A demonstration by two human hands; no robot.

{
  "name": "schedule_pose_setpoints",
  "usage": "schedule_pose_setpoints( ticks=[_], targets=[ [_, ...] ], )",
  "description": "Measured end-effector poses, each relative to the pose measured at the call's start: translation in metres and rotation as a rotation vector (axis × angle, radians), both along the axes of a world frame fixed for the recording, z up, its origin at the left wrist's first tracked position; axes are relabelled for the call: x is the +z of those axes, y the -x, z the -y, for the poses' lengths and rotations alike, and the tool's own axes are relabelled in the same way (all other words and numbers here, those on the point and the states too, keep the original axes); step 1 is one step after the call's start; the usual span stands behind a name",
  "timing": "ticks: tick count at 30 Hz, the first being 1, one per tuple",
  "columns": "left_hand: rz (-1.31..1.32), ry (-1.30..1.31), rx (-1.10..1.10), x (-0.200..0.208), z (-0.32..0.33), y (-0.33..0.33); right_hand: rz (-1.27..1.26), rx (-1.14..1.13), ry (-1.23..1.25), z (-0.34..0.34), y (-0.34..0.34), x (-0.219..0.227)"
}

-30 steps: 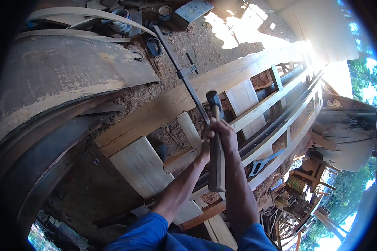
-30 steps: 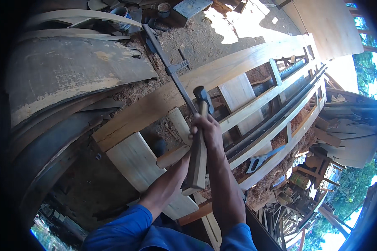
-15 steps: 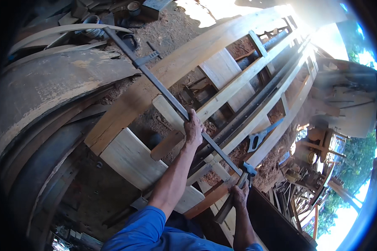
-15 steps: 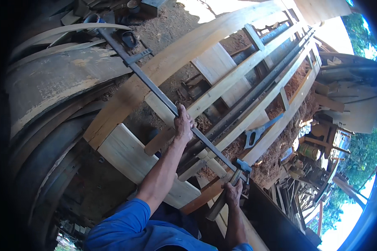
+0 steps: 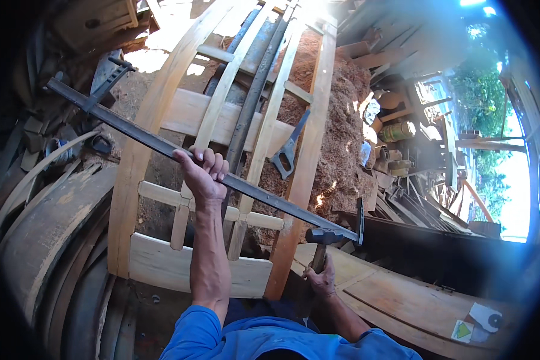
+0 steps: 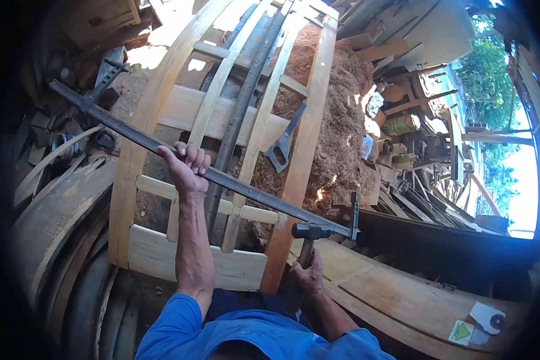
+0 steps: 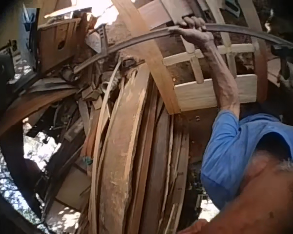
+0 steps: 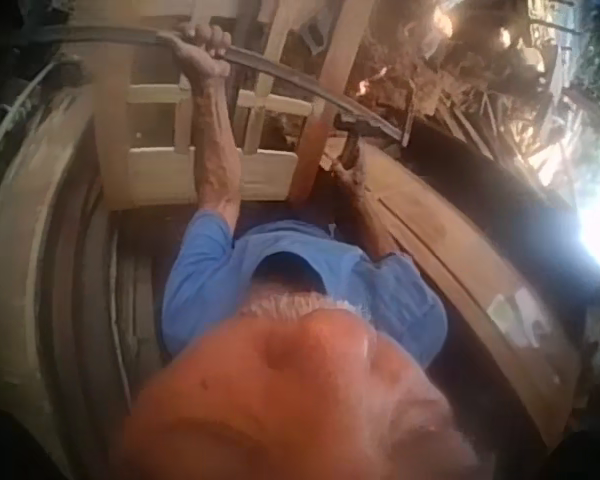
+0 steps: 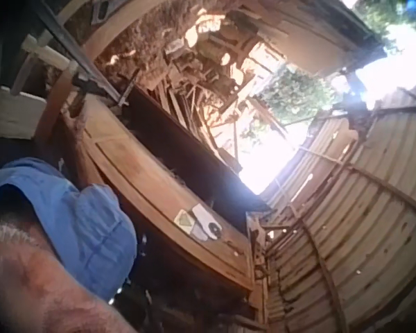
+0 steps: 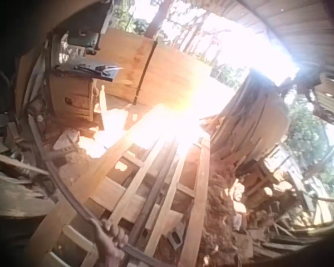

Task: The person assembles a wooden frame by using a hammer to tap wooden pieces into place and using a handsaw to trim a piece of wood.

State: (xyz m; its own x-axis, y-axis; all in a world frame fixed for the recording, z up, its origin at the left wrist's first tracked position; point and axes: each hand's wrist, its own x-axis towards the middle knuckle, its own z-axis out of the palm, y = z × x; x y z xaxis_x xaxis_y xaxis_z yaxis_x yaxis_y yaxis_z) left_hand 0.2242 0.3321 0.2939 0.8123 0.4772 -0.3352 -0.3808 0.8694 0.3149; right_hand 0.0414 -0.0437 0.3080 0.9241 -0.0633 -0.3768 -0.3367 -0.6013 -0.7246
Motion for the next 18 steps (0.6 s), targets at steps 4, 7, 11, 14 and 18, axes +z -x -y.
schedule_pose_setpoints(
  ticks=[4, 7, 11, 14, 18],
  targets=[
    [0.029, -0.246, -0.007, 0.102, -0.008, -0.028, 0.184, 0.054, 0.103, 0.026, 0.003, 0.038],
    [0.045, -0.453, -0.051, 0.173, -0.036, -0.042, 0.216, -0.012, -0.175, 0.013, -0.006, 0.074],
    [0.079, -0.657, -0.182, 0.278, -0.023, -0.060, 0.257, -0.273, -0.476, 0.028, -0.003, 0.059],
    [0.122, -1.017, -0.214, 0.379, -0.038, -0.035, 0.278, -0.263, -0.674, 0.011, -0.022, 0.062],
    [0.002, -1.323, -0.366, 0.368, 0.014, -0.057, 0.259, -0.474, -0.708, 0.047, -0.013, 0.006]
  ],
)
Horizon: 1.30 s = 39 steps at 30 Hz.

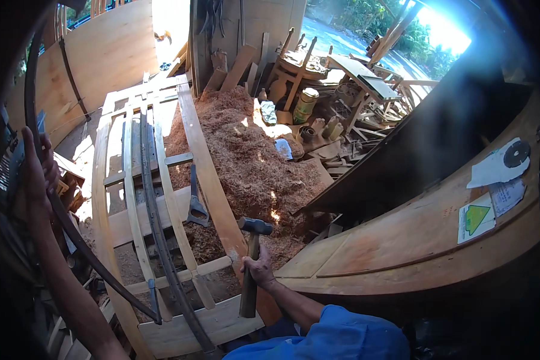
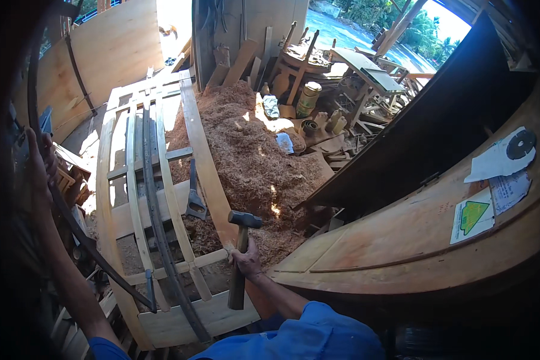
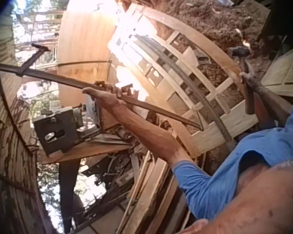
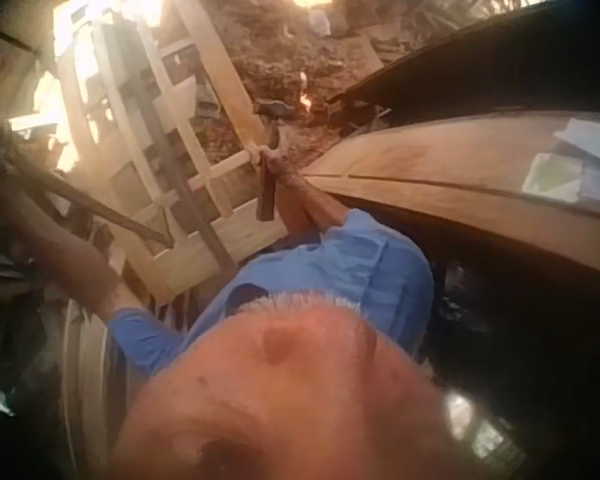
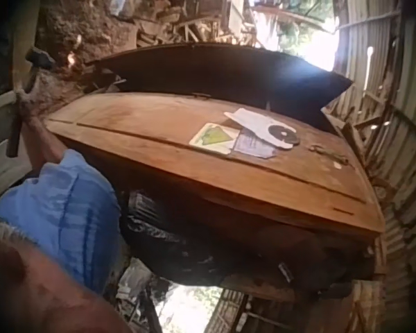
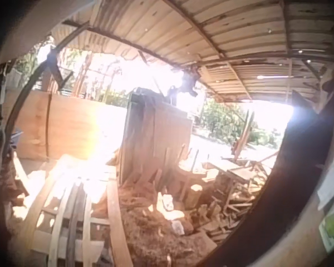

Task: The person assembles a wooden frame by using a hammer to tap wooden pieces into place and using a handsaw to trim a piece of wood.

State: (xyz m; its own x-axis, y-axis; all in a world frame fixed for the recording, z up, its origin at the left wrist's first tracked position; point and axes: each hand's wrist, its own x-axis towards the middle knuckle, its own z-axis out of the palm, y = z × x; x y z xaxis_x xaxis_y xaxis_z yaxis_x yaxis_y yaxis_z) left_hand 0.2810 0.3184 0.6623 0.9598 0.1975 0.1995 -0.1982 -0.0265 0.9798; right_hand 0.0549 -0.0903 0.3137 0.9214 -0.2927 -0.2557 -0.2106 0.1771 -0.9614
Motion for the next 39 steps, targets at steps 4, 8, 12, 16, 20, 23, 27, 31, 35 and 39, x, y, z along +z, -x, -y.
schedule_pose_setpoints(
  ticks=[4, 8, 12, 16, 20, 23, 27, 31, 35, 39],
  targets=[
    [-0.051, -0.399, 0.035, -0.055, 0.045, 0.017, -0.094, -0.173, -0.072, 0.008, 0.009, -0.028],
    [0.011, -0.848, -0.109, -0.145, 0.092, 0.057, -0.133, -0.409, -0.177, 0.017, 0.028, -0.039],
    [-0.214, -1.092, -0.522, -0.242, 0.124, 0.078, -0.153, -0.536, -0.282, 0.045, 0.064, -0.068],
    [-0.315, -1.247, -0.781, -0.342, 0.131, 0.082, -0.228, -0.510, -0.146, 0.065, 0.086, -0.094],
    [-0.402, -1.242, -0.945, -0.384, 0.135, 0.102, -0.335, -0.444, -0.009, 0.065, 0.113, -0.078],
    [-0.402, -1.241, -0.891, -0.432, 0.130, 0.118, -0.409, -0.353, -0.065, 0.040, 0.126, -0.050],
    [-0.386, -1.224, -0.971, -0.470, 0.171, 0.126, -0.512, -0.308, -0.082, 0.040, 0.155, -0.059],
    [-0.375, -1.154, -0.977, -0.476, 0.179, 0.137, -0.563, -0.297, -0.064, 0.044, 0.161, -0.065],
    [-0.423, -1.249, -1.009, -0.506, 0.165, 0.131, -0.582, -0.243, -0.061, 0.038, 0.154, -0.066],
    [-0.497, -1.231, -1.022, -0.504, 0.150, 0.108, -0.573, -0.198, -0.035, 0.048, 0.147, -0.078]
  ],
)
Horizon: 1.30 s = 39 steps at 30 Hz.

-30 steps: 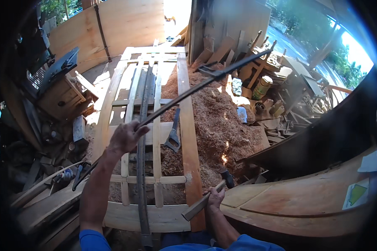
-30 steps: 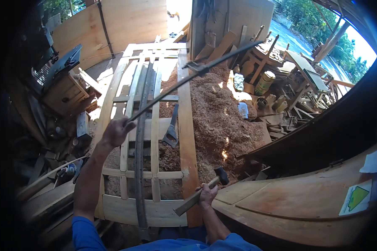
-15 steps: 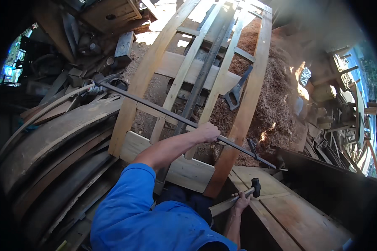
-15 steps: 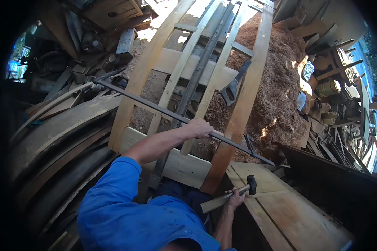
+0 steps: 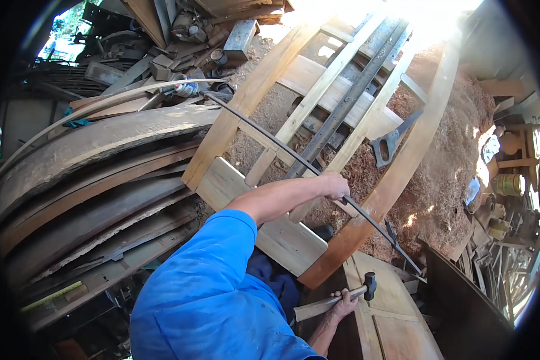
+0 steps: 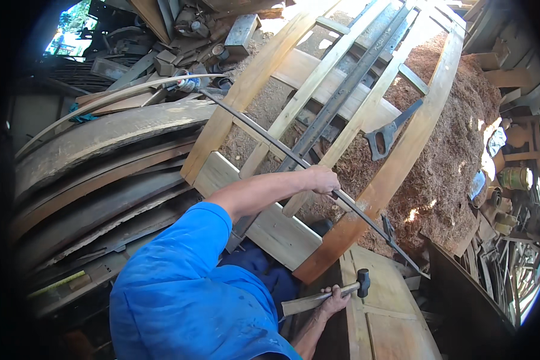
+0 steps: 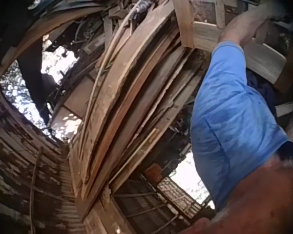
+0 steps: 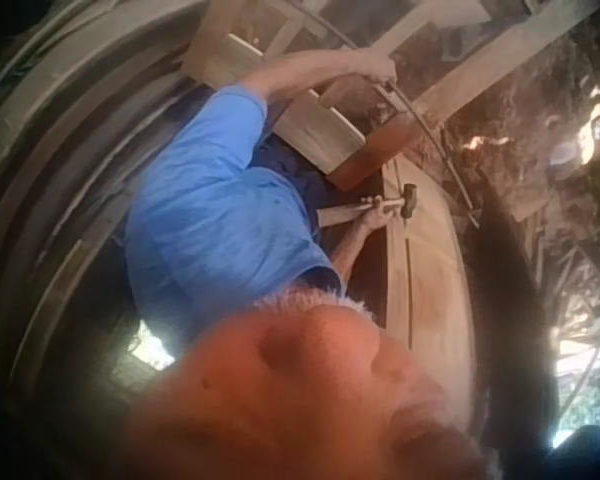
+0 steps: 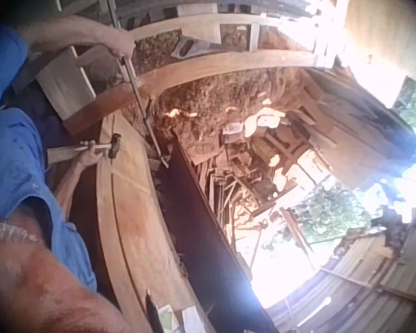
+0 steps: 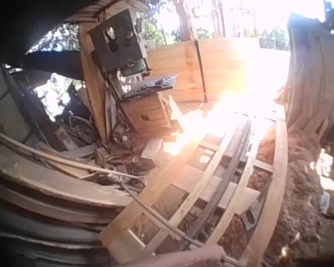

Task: The person assembles a wooden frame by using a hammer to tap wooden pieces into place and using a handsaw to trim a piece of wood.

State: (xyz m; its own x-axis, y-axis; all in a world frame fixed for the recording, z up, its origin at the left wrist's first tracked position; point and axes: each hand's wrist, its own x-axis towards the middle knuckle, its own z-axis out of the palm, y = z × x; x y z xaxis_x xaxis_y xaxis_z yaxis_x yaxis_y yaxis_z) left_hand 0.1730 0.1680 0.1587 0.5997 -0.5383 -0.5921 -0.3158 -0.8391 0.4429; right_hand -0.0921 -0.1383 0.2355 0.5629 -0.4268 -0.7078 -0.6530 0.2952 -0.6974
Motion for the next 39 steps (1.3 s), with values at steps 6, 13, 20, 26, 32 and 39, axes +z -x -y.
schedule_pose_setpoints(
  ticks=[6, 13, 20, 26, 32, 39],
  targets=[
    [0.013, 0.058, 0.031, -0.010, -0.002, -0.030, -0.013, -0.038, -0.068, 0.005, -0.001, -0.013],
    [0.021, 0.062, -0.070, -0.035, -0.004, -0.044, -0.013, -0.007, -0.092, 0.012, -0.007, -0.016],
    [-0.020, 0.058, -0.169, -0.063, -0.018, -0.060, 0.050, -0.019, -0.140, 0.016, -0.026, -0.022],
    [-0.086, 0.104, -0.131, -0.071, -0.025, -0.062, 0.038, -0.039, -0.097, 0.013, -0.039, -0.026],
    [-0.064, 0.104, -0.195, -0.057, -0.014, -0.087, 0.080, -0.195, -0.168, 0.022, -0.051, -0.047],
    [-0.128, 0.003, -0.034, -0.024, -0.009, -0.105, -0.037, -0.134, -0.159, 0.063, -0.111, -0.082]
  ],
)
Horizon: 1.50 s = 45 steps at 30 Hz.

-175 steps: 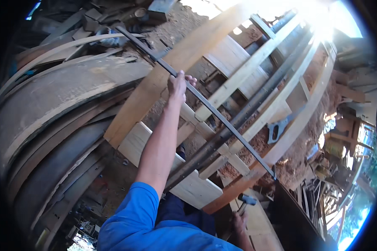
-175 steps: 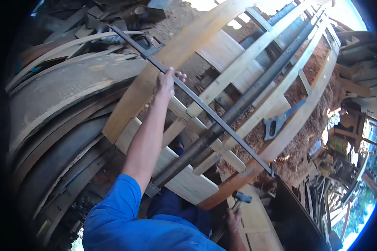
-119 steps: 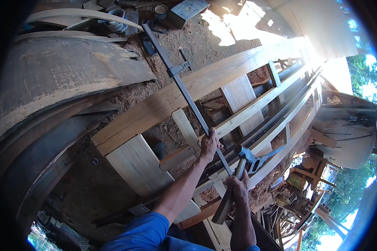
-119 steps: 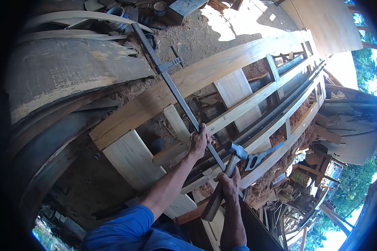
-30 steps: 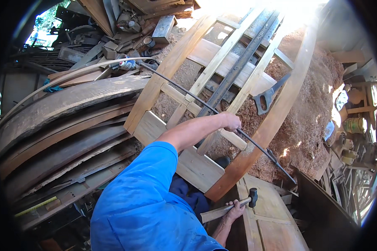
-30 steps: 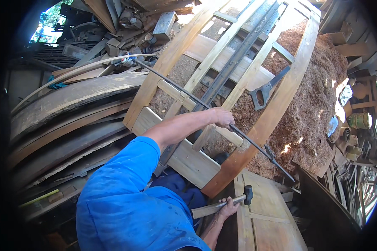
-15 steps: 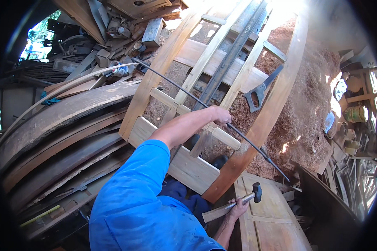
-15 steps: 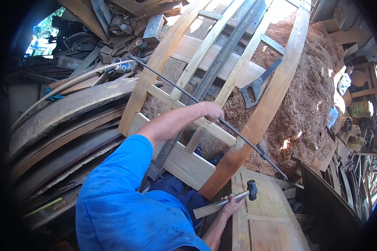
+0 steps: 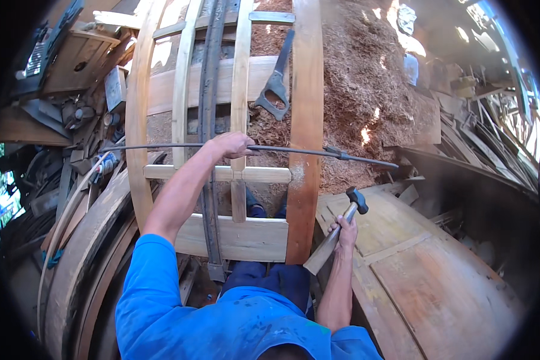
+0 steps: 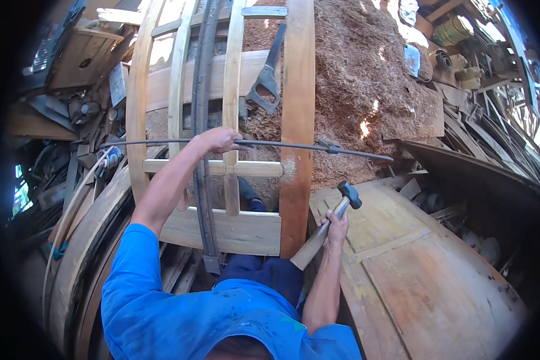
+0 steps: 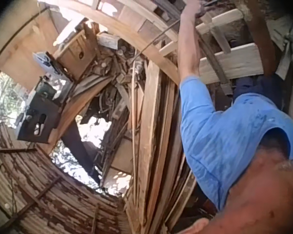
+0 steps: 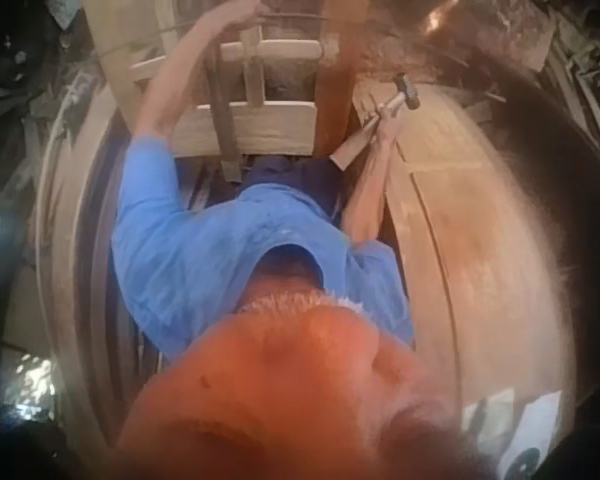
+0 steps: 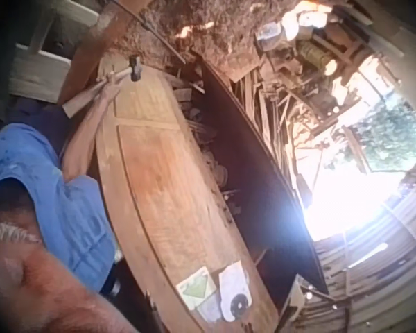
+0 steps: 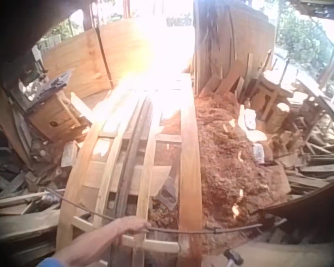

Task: The person assembles a wooden frame by using a hammer to tap wooden pieces into place and using a handsaw to trim a piece of wood.

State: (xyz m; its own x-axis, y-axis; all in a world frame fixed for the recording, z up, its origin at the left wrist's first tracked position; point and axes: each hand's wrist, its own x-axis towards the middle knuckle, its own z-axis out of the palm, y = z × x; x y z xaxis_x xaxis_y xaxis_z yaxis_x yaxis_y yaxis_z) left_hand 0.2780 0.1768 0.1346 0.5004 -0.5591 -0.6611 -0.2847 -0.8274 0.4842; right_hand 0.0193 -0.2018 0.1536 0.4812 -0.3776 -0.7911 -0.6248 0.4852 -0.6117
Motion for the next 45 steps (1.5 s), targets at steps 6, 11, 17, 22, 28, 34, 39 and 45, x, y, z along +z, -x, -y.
schedule_pose_setpoints(
  ticks=[6, 11, 17, 22, 28, 34, 39, 45],
  targets=[
    [-0.049, 0.001, 0.031, 0.017, 0.005, -0.006, 0.096, -0.180, -0.031, 0.014, -0.074, -0.022],
    [-0.069, 0.000, 0.045, 0.019, 0.002, -0.012, 0.146, 0.100, 0.020, 0.028, -0.103, -0.028],
    [-0.073, 0.107, 0.052, 0.000, -0.001, -0.010, 0.167, 0.388, 0.038, 0.037, -0.121, -0.028],
    [-0.081, 0.072, 0.057, 0.018, 0.014, -0.011, 0.164, 0.168, 0.074, 0.041, -0.115, -0.031],
    [-0.009, 0.089, 0.074, 0.007, 0.002, -0.004, 0.181, 0.077, 0.062, 0.032, -0.096, -0.045],
    [0.007, -0.001, 0.066, 0.010, 0.003, 0.010, 0.167, -0.043, 0.021, 0.016, -0.073, -0.042],
    [0.082, -0.016, -0.010, 0.017, 0.008, 0.004, 0.104, 0.030, 0.059, 0.016, -0.070, -0.053],
    [0.011, -0.117, 0.061, 0.026, 0.017, 0.011, 0.068, -0.050, -0.030, 0.011, -0.076, -0.066]
  ],
)
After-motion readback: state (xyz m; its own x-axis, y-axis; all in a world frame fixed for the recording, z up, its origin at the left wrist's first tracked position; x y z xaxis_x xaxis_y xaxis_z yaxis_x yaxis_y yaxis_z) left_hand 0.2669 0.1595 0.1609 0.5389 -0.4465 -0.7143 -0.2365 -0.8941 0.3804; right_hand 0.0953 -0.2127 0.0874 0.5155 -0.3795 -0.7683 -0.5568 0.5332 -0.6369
